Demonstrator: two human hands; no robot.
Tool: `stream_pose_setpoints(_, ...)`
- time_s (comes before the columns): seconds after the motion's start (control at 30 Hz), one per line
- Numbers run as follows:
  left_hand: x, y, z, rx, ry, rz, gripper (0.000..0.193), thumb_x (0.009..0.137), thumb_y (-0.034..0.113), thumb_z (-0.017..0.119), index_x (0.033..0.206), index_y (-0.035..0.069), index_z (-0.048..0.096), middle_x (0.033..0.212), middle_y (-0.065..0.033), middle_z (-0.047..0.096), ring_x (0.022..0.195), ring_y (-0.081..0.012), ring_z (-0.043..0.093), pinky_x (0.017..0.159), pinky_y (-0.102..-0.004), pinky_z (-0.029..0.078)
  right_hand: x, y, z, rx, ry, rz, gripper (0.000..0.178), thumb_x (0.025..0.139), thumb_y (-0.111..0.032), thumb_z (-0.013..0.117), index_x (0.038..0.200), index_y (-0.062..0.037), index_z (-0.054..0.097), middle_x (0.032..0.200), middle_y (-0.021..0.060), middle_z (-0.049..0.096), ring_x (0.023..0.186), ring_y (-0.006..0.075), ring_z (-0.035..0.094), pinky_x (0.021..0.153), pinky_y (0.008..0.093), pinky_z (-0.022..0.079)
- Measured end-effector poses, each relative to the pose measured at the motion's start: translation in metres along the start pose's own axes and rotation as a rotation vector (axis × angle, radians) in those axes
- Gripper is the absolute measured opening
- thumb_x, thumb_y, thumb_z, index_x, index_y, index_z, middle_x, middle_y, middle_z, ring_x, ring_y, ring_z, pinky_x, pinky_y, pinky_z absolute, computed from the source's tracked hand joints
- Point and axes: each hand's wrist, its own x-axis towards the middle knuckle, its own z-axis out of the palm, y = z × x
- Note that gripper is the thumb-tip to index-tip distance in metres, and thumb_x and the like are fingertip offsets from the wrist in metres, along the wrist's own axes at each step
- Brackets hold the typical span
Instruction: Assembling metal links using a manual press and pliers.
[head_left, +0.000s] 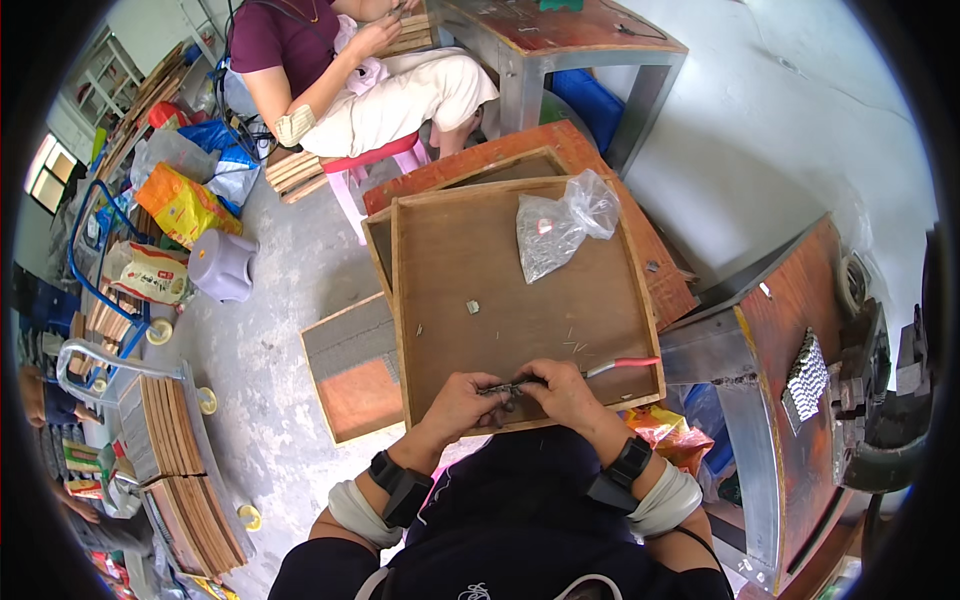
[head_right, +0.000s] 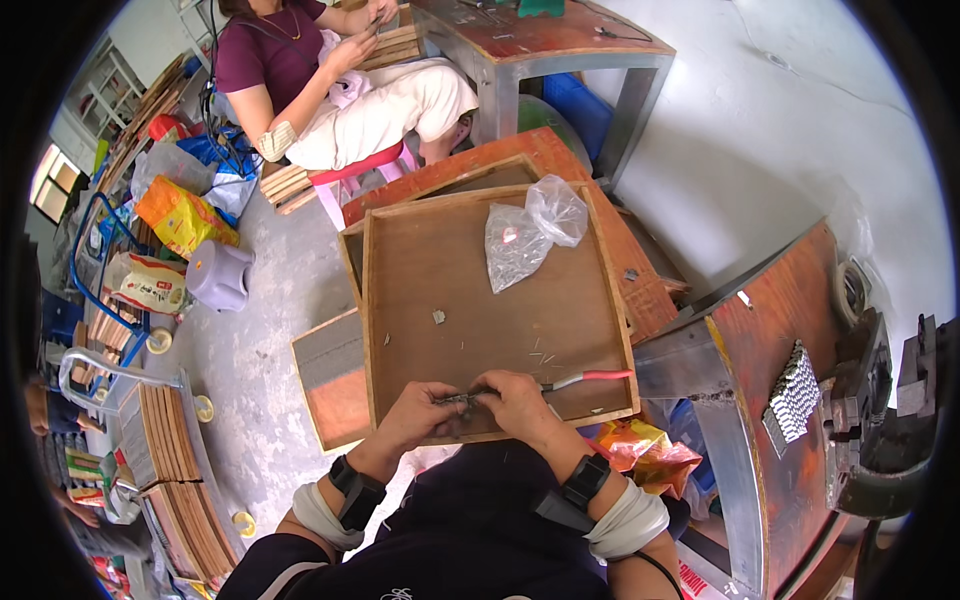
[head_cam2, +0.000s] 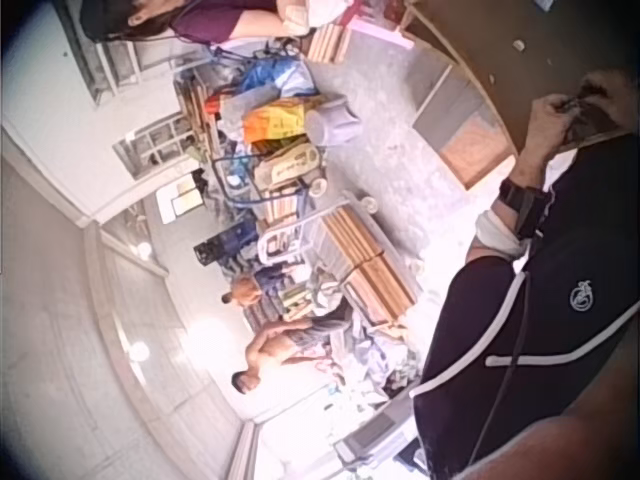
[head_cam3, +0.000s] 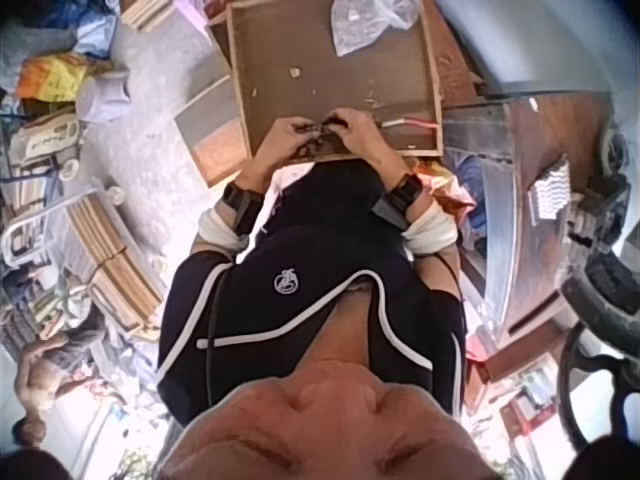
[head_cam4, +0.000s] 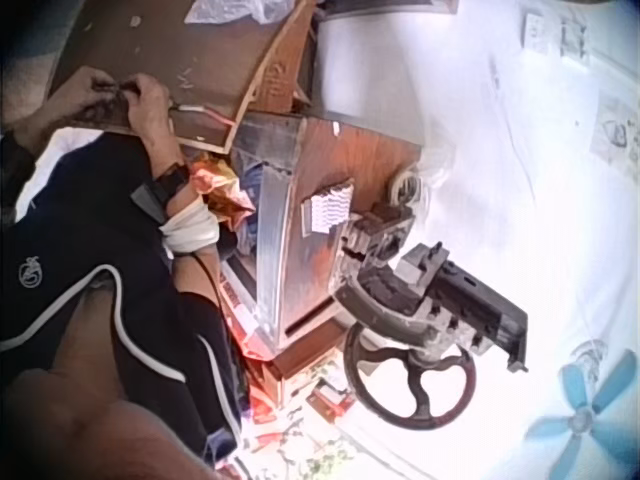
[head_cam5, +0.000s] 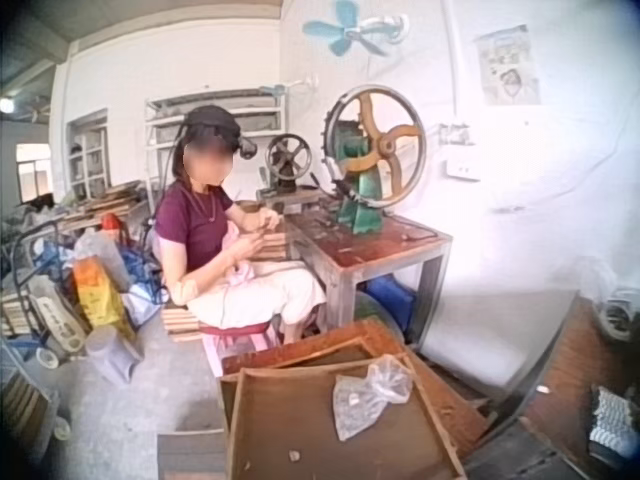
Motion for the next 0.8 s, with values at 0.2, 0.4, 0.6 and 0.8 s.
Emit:
stream_pose_setpoints(0.2, -0.001, 0.007, 0.006, 0.052, 0.01, 0.001, 0.013, 0.083, 0.005, 0.062, 0.091, -0.005, 0.064, 0.068, -0.0048, 0.063, 0.049, -0.0054, 0.05, 0.044, -0.0189, 0.037, -0.001, 0.001, -0.004, 0.052, -0.017, 0.053, 0.015, 0.076, -0.002, 0.063, 0.091, 0.0002, 0.063, 0.085, 0.0179, 0.064, 0.082, 0.0316, 0.063, 0.072, 0.0344, 0.049)
stream_pose_setpoints(0.4, -0.001, 0.008, 0.012, 0.046, 0.056, -0.001, 0.012, 0.082, 0.005, 0.064, 0.088, -0.005, 0.065, 0.062, -0.0034, 0.059, 0.049, -0.0058, 0.05, 0.043, -0.0185, 0.036, -0.004, 0.003, 0.002, 0.055, 0.033, 0.073, 0.015, 0.075, -0.004, 0.064, 0.09, -0.0001, 0.063, 0.085, 0.0173, 0.064, 0.081, 0.0309, 0.064, 0.072, 0.0343, 0.049)
stream_pose_setpoints(0.6, 0.001, 0.008, 0.014, 0.108, 0.102, 0.01, 0.012, 0.081, 0.006, 0.066, 0.087, -0.005, 0.066, 0.063, -0.0039, 0.06, 0.049, -0.0063, 0.051, 0.043, -0.0186, 0.037, -0.007, 0.004, 0.009, 0.095, 0.125, 0.074, 0.015, 0.075, -0.004, 0.065, 0.09, -0.0005, 0.063, 0.086, 0.0169, 0.065, 0.08, 0.0289, 0.064, 0.071, 0.0331, 0.05)
stream_pose_setpoints(0.8, 0.003, -0.008, 0.013, 0.112, 0.161, 0.05, 0.013, 0.081, 0.008, 0.067, 0.087, -0.003, 0.067, 0.063, -0.003, 0.06, 0.051, -0.0063, 0.053, 0.045, -0.02, 0.042, -0.013, 0.008, 0.014, 0.156, 0.129, 0.105, 0.014, 0.079, -0.003, 0.062, 0.093, 0.0, 0.062, 0.085, 0.0111, 0.065, 0.08, 0.0171, 0.062, 0.074, 0.0287, 0.048)
